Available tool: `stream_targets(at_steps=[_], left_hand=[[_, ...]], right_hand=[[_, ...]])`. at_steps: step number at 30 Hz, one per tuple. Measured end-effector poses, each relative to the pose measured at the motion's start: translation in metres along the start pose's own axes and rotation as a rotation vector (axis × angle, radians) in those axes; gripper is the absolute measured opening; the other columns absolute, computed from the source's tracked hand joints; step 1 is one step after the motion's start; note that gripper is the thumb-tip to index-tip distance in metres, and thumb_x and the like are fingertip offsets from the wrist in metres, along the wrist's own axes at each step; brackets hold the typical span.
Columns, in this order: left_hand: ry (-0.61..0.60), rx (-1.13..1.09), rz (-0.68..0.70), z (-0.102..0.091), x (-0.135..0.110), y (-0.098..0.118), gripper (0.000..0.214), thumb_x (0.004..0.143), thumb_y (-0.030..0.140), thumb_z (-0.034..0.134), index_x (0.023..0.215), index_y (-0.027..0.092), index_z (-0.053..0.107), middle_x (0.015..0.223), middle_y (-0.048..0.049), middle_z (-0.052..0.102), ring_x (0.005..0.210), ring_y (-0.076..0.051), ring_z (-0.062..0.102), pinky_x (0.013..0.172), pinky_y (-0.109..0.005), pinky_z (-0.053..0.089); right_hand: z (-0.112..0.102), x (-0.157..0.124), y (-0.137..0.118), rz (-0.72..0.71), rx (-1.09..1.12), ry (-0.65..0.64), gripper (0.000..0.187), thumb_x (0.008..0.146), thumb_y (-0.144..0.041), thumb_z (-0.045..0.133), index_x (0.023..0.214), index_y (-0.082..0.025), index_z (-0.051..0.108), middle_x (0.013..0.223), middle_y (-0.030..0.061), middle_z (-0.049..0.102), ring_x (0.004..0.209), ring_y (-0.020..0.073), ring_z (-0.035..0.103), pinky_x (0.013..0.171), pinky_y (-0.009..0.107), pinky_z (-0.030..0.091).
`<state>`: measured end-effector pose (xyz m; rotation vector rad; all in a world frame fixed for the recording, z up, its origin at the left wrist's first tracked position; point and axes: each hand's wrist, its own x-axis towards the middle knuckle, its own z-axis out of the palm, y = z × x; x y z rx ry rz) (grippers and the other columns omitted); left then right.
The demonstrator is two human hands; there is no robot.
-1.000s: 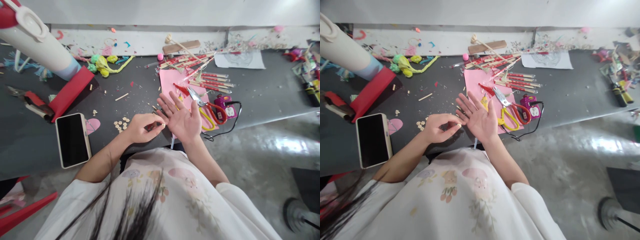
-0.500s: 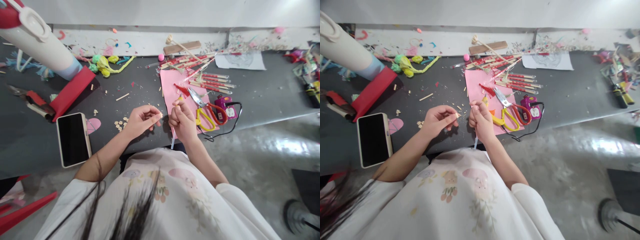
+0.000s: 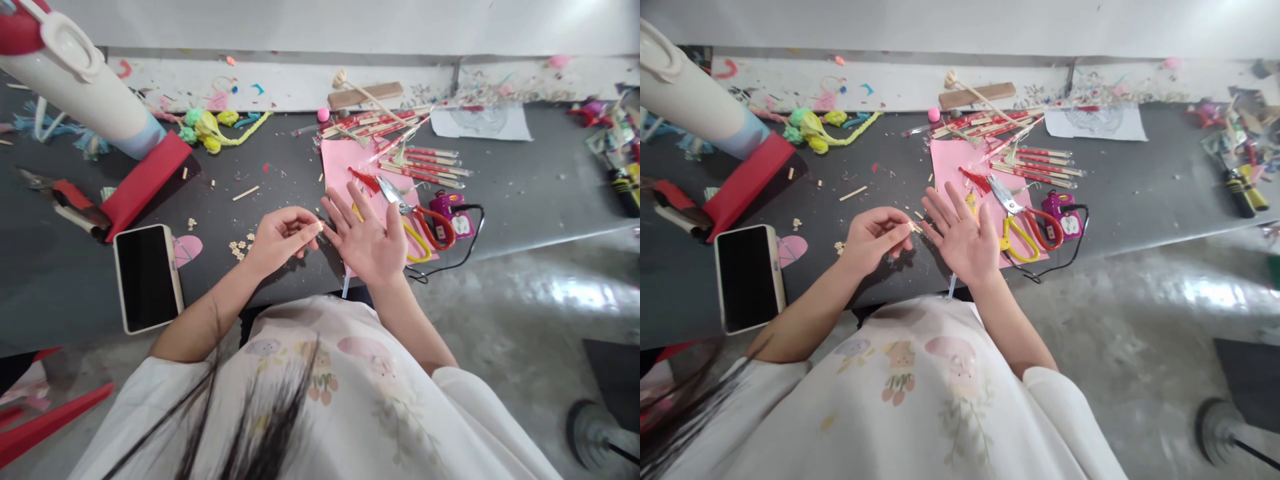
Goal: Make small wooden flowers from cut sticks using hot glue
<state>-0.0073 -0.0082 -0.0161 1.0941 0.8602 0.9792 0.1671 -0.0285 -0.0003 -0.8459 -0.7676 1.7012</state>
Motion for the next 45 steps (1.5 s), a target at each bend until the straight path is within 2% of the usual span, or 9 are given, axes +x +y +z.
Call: stream_targets(at_steps=[2, 6, 8, 11, 14, 21, 28, 34, 45], left_hand=[[0.009, 0.0, -0.024, 0.0, 0.001, 0.0, 0.03, 0.074, 0.041, 0.077, 0.082, 0.015, 0.065, 0.055, 0.001, 0.064, 0.037, -0.004, 0.05, 0.036, -0.015, 0.039], [0.05, 0.008, -0.057, 0.0, 0.002, 0.001, 0.031, 0.074, 0.042, 0.078, 0.083, 0.014, 0.066, 0.055, 0.0015, 0.064, 0.038, -0.005, 0.05, 0.037, -0.015, 0.039], [0.065, 0.006, -0.059, 0.0, 0.003, 0.001, 0.031, 0.074, 0.041, 0.078, 0.084, 0.015, 0.066, 0.054, 0.0018, 0.064, 0.039, -0.005, 0.051, 0.037, -0.014, 0.039], [0.077, 0.001, -0.07, 0.001, 0.003, -0.001, 0.03, 0.073, 0.041, 0.078, 0.083, 0.015, 0.066, 0.054, 0.0019, 0.063, 0.04, -0.005, 0.052, 0.037, -0.014, 0.039], [0.086, 0.009, -0.091, 0.0, 0.003, -0.003, 0.031, 0.073, 0.041, 0.077, 0.084, 0.015, 0.066, 0.054, 0.0019, 0.063, 0.04, -0.005, 0.051, 0.037, -0.015, 0.038], [0.078, 0.018, -0.121, -0.002, 0.004, -0.004, 0.03, 0.075, 0.041, 0.077, 0.085, 0.015, 0.067, 0.054, 0.0021, 0.064, 0.038, -0.004, 0.049, 0.037, -0.015, 0.036], [0.07, 0.017, -0.213, 0.0, 0.005, -0.006, 0.037, 0.067, 0.044, 0.082, 0.084, 0.013, 0.069, 0.053, 0.0017, 0.063, 0.039, -0.004, 0.047, 0.037, -0.015, 0.034], [0.008, -0.042, -0.313, 0.0, 0.005, -0.005, 0.041, 0.062, 0.046, 0.085, 0.08, 0.012, 0.07, 0.05, 0.0011, 0.063, 0.034, -0.003, 0.044, 0.035, -0.016, 0.031], [-0.036, -0.094, -0.38, 0.0, 0.005, 0.0, 0.04, 0.057, 0.042, 0.088, 0.075, 0.012, 0.069, 0.047, 0.0023, 0.061, 0.033, -0.003, 0.042, 0.033, -0.015, 0.028]], right_hand=[[-0.002, -0.001, 0.002, -0.113, -0.319, 0.007, 0.053, 0.092, -0.061, 0.037, 0.137, -0.035, 0.048, 0.149, 0.0013, 0.049, 0.143, 0.0209, 0.039, 0.119, 0.051, 0.027], [-0.009, -0.003, 0.003, -0.453, -1.28, 0.005, 0.051, 0.093, -0.037, 0.049, 0.141, -0.022, 0.047, 0.152, 0.0099, 0.045, 0.147, 0.0259, 0.032, 0.122, 0.055, 0.016], [-0.013, -0.004, 0.002, -0.541, -1.589, -0.034, 0.047, 0.094, -0.027, 0.046, 0.14, -0.019, 0.047, 0.151, 0.0131, 0.045, 0.146, 0.0269, 0.033, 0.121, 0.056, 0.022], [-0.017, -0.007, 0.0, -0.588, -1.789, -0.086, 0.048, 0.094, -0.018, 0.042, 0.142, -0.018, 0.044, 0.154, 0.015, 0.041, 0.144, 0.027, 0.036, 0.114, 0.051, 0.039], [-0.016, -0.01, -0.002, -0.614, -1.855, -0.093, 0.05, 0.094, -0.015, 0.042, 0.144, -0.02, 0.041, 0.156, 0.0142, 0.038, 0.145, 0.0272, 0.035, 0.11, 0.049, 0.044], [-0.002, -0.014, -0.007, -0.671, -1.973, -0.118, 0.04, 0.094, -0.018, 0.046, 0.133, -0.021, 0.052, 0.142, 0.0122, 0.056, 0.139, 0.0291, 0.044, 0.119, 0.062, 0.024], [-0.002, -0.012, -0.004, -0.667, -1.863, -0.086, 0.034, 0.093, -0.02, 0.05, 0.126, -0.021, 0.057, 0.129, 0.0119, 0.064, 0.129, 0.0295, 0.051, 0.116, 0.059, 0.029], [-0.005, -0.007, -0.005, -0.699, -1.619, -0.047, 0.026, 0.091, -0.025, 0.056, 0.116, -0.021, 0.061, 0.114, 0.0097, 0.069, 0.115, 0.0275, 0.059, 0.107, 0.053, 0.041], [-0.006, -0.004, -0.005, -0.683, -1.494, -0.109, 0.018, 0.091, -0.022, 0.057, 0.108, -0.022, 0.063, 0.11, 0.01, 0.068, 0.112, 0.0266, 0.058, 0.098, 0.048, 0.047]])
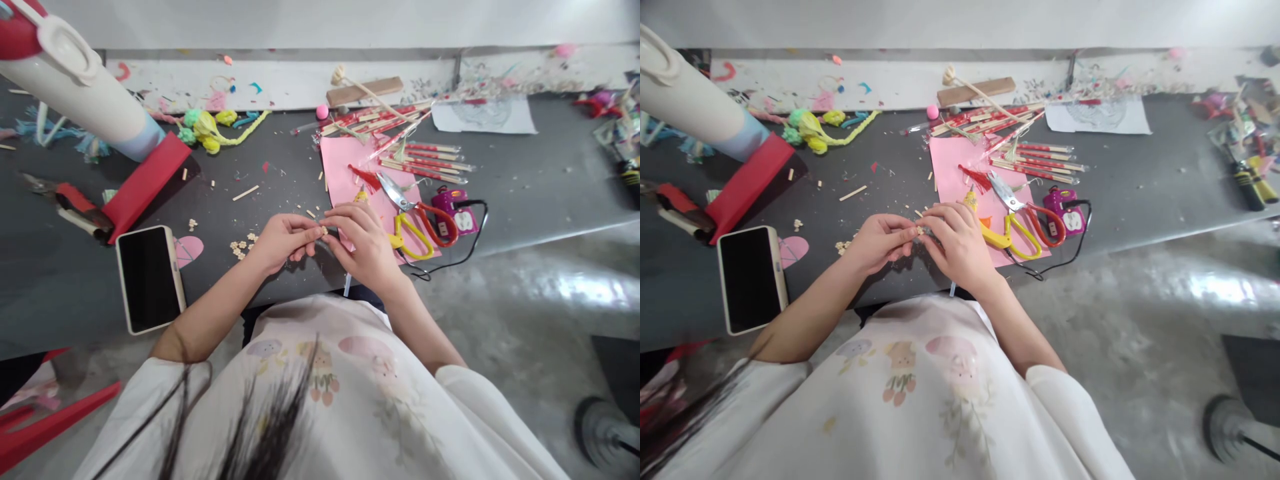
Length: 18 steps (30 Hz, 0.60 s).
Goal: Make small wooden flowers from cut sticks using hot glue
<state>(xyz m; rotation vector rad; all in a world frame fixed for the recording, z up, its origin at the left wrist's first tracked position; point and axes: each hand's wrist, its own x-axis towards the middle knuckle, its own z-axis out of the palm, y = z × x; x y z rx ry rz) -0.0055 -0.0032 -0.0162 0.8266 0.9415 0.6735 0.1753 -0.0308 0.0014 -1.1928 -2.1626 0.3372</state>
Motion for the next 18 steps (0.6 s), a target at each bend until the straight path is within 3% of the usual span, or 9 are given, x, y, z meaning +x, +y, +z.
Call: stream_targets(at_steps=[6, 9, 12, 15, 18], left_hand=[[-0.003, -0.014, -0.001, 0.001, 0.001, -0.001, 0.041, 0.059, 0.044, 0.087, 0.077, 0.012, 0.069, 0.046, 0.0024, 0.06, 0.032, -0.002, 0.04, 0.033, -0.015, 0.027], [0.024, -0.08, 0.006, 0.0, 0.002, 0.0, 0.047, 0.067, 0.055, 0.079, 0.083, 0.012, 0.07, 0.057, -0.0023, 0.066, 0.04, -0.006, 0.05, 0.035, -0.016, 0.032], [0.011, -0.268, 0.029, 0.0, 0.001, 0.007, 0.057, 0.081, 0.067, 0.056, 0.1, 0.015, 0.07, 0.096, -0.0116, 0.074, 0.077, -0.017, 0.07, 0.054, -0.021, 0.051], [-0.045, -0.415, 0.106, 0.002, -0.002, 0.014, 0.059, 0.088, 0.069, 0.04, 0.113, 0.022, 0.065, 0.131, -0.0091, 0.064, 0.12, -0.025, 0.061, 0.084, -0.035, 0.056], [-0.055, -0.427, 0.15, 0.005, -0.006, 0.018, 0.061, 0.087, 0.073, 0.036, 0.118, 0.027, 0.062, 0.137, -0.0061, 0.059, 0.132, -0.028, 0.052, 0.092, -0.042, 0.053]], right_hand=[[0.001, -0.001, 0.002, 0.018, 0.009, 0.008, 0.015, 0.09, -0.023, 0.059, 0.104, -0.021, 0.063, 0.108, 0.0095, 0.068, 0.109, 0.0254, 0.058, 0.097, 0.046, 0.047], [0.001, -0.002, 0.003, 0.047, 0.011, 0.043, 0.014, 0.091, -0.024, 0.058, 0.104, -0.022, 0.063, 0.106, 0.0087, 0.069, 0.107, 0.0245, 0.06, 0.097, 0.045, 0.047], [0.0, -0.003, 0.004, 0.093, 0.006, 0.095, 0.014, 0.092, -0.027, 0.057, 0.103, -0.023, 0.062, 0.103, 0.0081, 0.069, 0.103, 0.0246, 0.061, 0.092, 0.044, 0.049], [-0.001, -0.004, 0.005, 0.115, -0.001, 0.115, 0.014, 0.092, -0.028, 0.056, 0.103, -0.023, 0.063, 0.101, 0.0079, 0.069, 0.099, 0.0245, 0.063, 0.089, 0.043, 0.05], [-0.002, -0.004, 0.006, 0.105, 0.002, 0.143, 0.013, 0.091, -0.026, 0.056, 0.103, -0.022, 0.063, 0.099, 0.0073, 0.07, 0.096, 0.0236, 0.064, 0.089, 0.042, 0.05]])
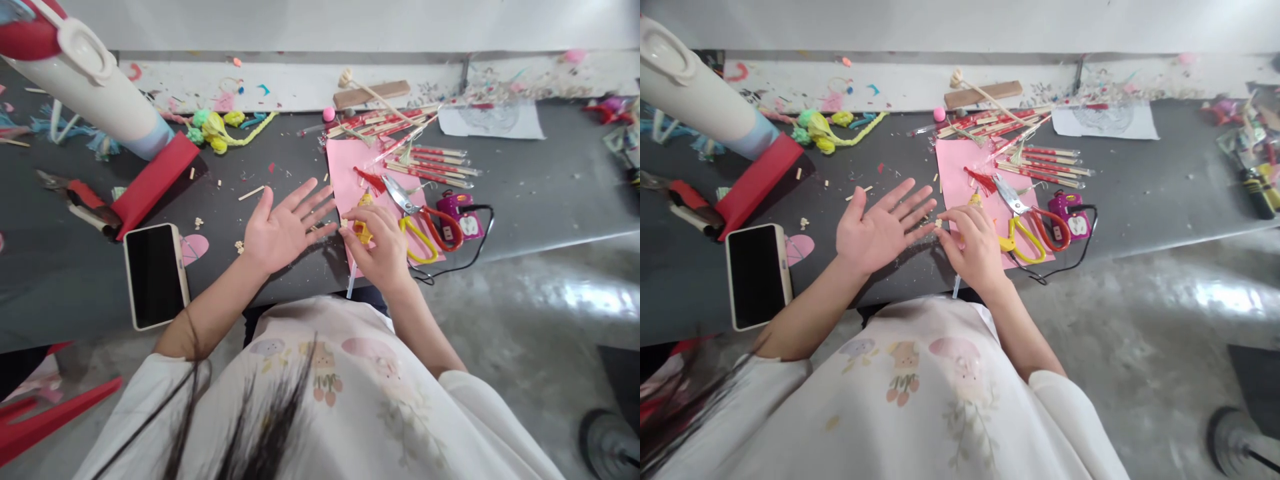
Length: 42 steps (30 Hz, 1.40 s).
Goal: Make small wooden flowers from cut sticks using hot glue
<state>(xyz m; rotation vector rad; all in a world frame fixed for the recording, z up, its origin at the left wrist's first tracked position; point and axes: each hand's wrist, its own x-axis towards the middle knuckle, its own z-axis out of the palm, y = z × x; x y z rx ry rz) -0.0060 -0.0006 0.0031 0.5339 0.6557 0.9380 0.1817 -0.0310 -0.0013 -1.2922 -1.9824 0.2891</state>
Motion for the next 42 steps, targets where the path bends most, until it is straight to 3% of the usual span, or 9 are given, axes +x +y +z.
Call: stream_targets(at_steps=[13, 21, 23, 27, 32, 42], left_hand=[[-0.033, 0.051, -0.008, 0.002, -0.004, 0.001, 0.069, 0.082, 0.08, 0.032, 0.123, 0.031, 0.058, 0.137, -0.0056, 0.058, 0.135, -0.031, 0.047, 0.095, -0.046, 0.05], [-0.052, 0.011, -0.014, -0.004, -0.002, -0.002, 0.058, 0.085, 0.072, 0.042, 0.117, 0.028, 0.063, 0.13, -0.0073, 0.062, 0.131, -0.03, 0.051, 0.093, -0.044, 0.051], [-0.08, 0.006, -0.038, -0.008, 0.0, -0.007, 0.046, 0.086, 0.06, 0.054, 0.113, 0.025, 0.067, 0.126, -0.0075, 0.064, 0.123, -0.025, 0.057, 0.092, -0.038, 0.052], [-0.05, 0.189, -0.077, -0.012, 0.002, -0.016, 0.03, 0.077, 0.04, 0.074, 0.097, 0.018, 0.07, 0.096, -0.0042, 0.068, 0.085, -0.011, 0.063, 0.072, -0.021, 0.049], [-0.036, 0.321, -0.062, -0.009, 0.001, -0.018, 0.028, 0.073, 0.039, 0.078, 0.08, 0.015, 0.067, 0.075, 0.0009, 0.062, 0.067, -0.007, 0.055, 0.065, -0.019, 0.044], [-0.024, 0.463, -0.124, -0.014, 0.003, -0.017, 0.027, 0.066, 0.035, 0.08, 0.072, 0.014, 0.064, 0.063, 0.0034, 0.057, 0.057, -0.007, 0.049, 0.057, -0.021, 0.037]], right_hand=[[0.001, 0.001, -0.003, -0.006, 0.016, 0.013, 0.011, 0.091, -0.025, 0.057, 0.101, -0.023, 0.062, 0.097, 0.0063, 0.071, 0.094, 0.0226, 0.065, 0.085, 0.041, 0.052], [0.003, 0.002, -0.004, -0.01, 0.028, 0.017, 0.013, 0.091, -0.025, 0.057, 0.102, -0.023, 0.062, 0.098, 0.0069, 0.07, 0.095, 0.0228, 0.065, 0.086, 0.041, 0.052], [0.003, 0.002, -0.005, -0.026, 0.025, 0.019, 0.014, 0.09, -0.024, 0.059, 0.103, -0.022, 0.063, 0.099, 0.0076, 0.07, 0.096, 0.023, 0.064, 0.087, 0.041, 0.051], [0.005, 0.003, -0.006, -0.025, 0.007, 0.01, 0.013, 0.088, -0.023, 0.062, 0.101, -0.021, 0.064, 0.099, 0.0087, 0.069, 0.095, 0.023, 0.063, 0.087, 0.041, 0.051], [0.007, 0.0, -0.008, -0.006, 0.009, -0.05, 0.016, 0.09, -0.024, 0.059, 0.104, -0.022, 0.066, 0.102, 0.0084, 0.067, 0.098, 0.0227, 0.062, 0.088, 0.041, 0.051], [0.011, -0.012, -0.005, 0.005, 0.022, -0.119, 0.017, 0.091, -0.025, 0.058, 0.107, -0.024, 0.065, 0.103, 0.0078, 0.067, 0.099, 0.0229, 0.062, 0.088, 0.042, 0.051]])
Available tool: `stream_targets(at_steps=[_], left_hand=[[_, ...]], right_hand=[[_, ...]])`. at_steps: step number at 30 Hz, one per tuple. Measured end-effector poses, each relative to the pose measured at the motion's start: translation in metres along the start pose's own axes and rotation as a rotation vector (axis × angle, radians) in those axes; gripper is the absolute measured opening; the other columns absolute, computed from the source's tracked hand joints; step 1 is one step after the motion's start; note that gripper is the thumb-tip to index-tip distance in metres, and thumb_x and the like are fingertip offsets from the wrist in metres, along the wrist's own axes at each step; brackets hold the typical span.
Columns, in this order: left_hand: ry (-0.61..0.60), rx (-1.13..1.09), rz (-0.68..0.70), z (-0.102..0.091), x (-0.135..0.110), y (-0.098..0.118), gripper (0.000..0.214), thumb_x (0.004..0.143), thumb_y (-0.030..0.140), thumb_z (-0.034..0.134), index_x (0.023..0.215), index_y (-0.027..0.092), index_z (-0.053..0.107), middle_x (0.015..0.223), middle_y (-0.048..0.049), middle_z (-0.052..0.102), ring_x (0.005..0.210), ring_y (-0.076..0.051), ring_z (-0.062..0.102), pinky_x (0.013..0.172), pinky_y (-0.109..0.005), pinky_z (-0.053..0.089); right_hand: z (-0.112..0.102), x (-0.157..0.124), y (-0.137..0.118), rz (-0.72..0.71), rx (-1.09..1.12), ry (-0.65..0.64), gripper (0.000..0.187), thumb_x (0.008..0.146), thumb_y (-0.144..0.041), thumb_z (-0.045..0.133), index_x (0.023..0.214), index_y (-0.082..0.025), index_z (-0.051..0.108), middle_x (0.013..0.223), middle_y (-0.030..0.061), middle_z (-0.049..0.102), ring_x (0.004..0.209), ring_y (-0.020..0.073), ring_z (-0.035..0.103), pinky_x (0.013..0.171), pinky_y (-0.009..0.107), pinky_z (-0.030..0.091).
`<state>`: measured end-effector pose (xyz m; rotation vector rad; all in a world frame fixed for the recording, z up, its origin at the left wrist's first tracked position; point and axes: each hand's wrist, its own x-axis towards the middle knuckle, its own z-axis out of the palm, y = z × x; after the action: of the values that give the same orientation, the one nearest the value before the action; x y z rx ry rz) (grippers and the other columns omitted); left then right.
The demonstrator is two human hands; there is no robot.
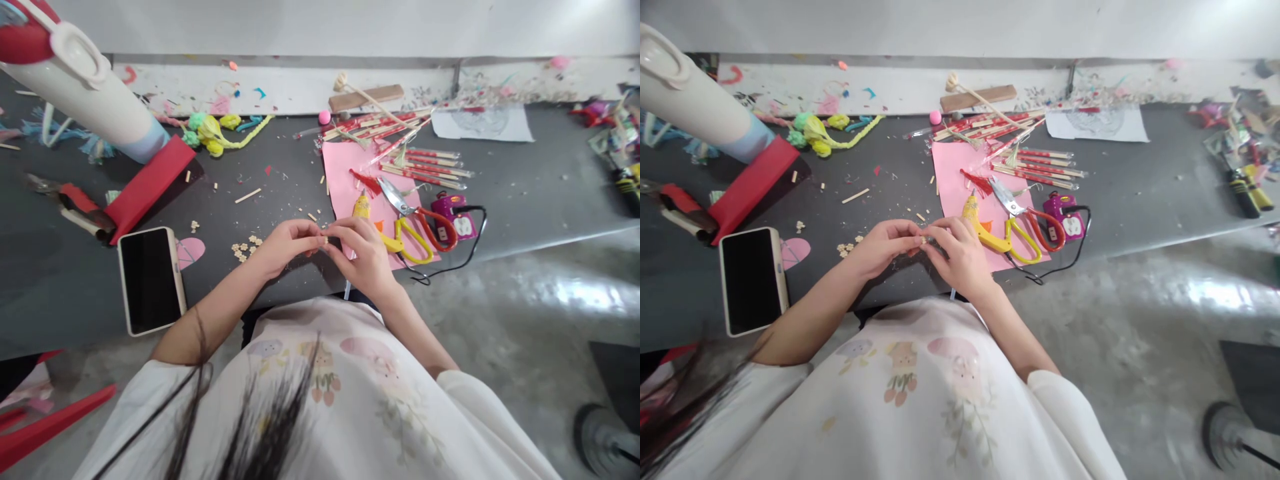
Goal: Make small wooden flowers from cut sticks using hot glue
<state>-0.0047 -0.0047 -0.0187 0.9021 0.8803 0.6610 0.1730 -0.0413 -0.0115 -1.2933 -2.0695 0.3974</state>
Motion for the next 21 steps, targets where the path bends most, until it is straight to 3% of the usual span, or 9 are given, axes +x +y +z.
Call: stream_targets(at_steps=[7, 12, 17, 21], left_hand=[[0.076, 0.047, -0.017, 0.001, 0.0, 0.001, 0.027, 0.065, 0.036, 0.08, 0.069, 0.015, 0.064, 0.057, 0.0035, 0.056, 0.049, -0.005, 0.047, 0.05, -0.02, 0.034], [0.141, 0.003, -0.034, 0.0, 0.002, 0.001, 0.03, 0.065, 0.039, 0.08, 0.068, 0.014, 0.063, 0.067, 0.0004, 0.064, 0.047, -0.004, 0.047, 0.047, -0.019, 0.036], [0.135, 0.007, -0.056, 0.002, 0.001, 0.002, 0.03, 0.065, 0.037, 0.079, 0.069, 0.014, 0.061, 0.062, 0.0022, 0.061, 0.045, -0.003, 0.046, 0.046, -0.017, 0.034], [0.133, 0.019, -0.051, 0.003, 0.001, 0.002, 0.026, 0.068, 0.034, 0.075, 0.07, 0.014, 0.06, 0.061, 0.0029, 0.06, 0.044, -0.003, 0.046, 0.045, -0.017, 0.034]], right_hand=[[-0.007, -0.004, 0.002, 0.01, 0.024, -0.018, 0.019, 0.092, -0.027, 0.057, 0.109, -0.02, 0.063, 0.104, 0.0097, 0.068, 0.1, 0.0231, 0.063, 0.089, 0.04, 0.051], [-0.016, -0.012, 0.013, 0.078, -0.013, 0.012, 0.016, 0.093, -0.024, 0.053, 0.099, -0.019, 0.067, 0.097, 0.0088, 0.07, 0.092, 0.0213, 0.066, 0.082, 0.037, 0.053], [-0.03, -0.021, 0.03, 0.123, -0.165, 0.077, 0.017, 0.091, -0.025, 0.056, 0.086, -0.018, 0.071, 0.085, 0.0071, 0.071, 0.078, 0.0203, 0.065, 0.07, 0.034, 0.052], [-0.045, -0.028, 0.042, 0.247, -0.262, 0.104, 0.019, 0.091, -0.028, 0.056, 0.084, -0.019, 0.072, 0.085, 0.0063, 0.071, 0.079, 0.0205, 0.065, 0.073, 0.035, 0.052]])
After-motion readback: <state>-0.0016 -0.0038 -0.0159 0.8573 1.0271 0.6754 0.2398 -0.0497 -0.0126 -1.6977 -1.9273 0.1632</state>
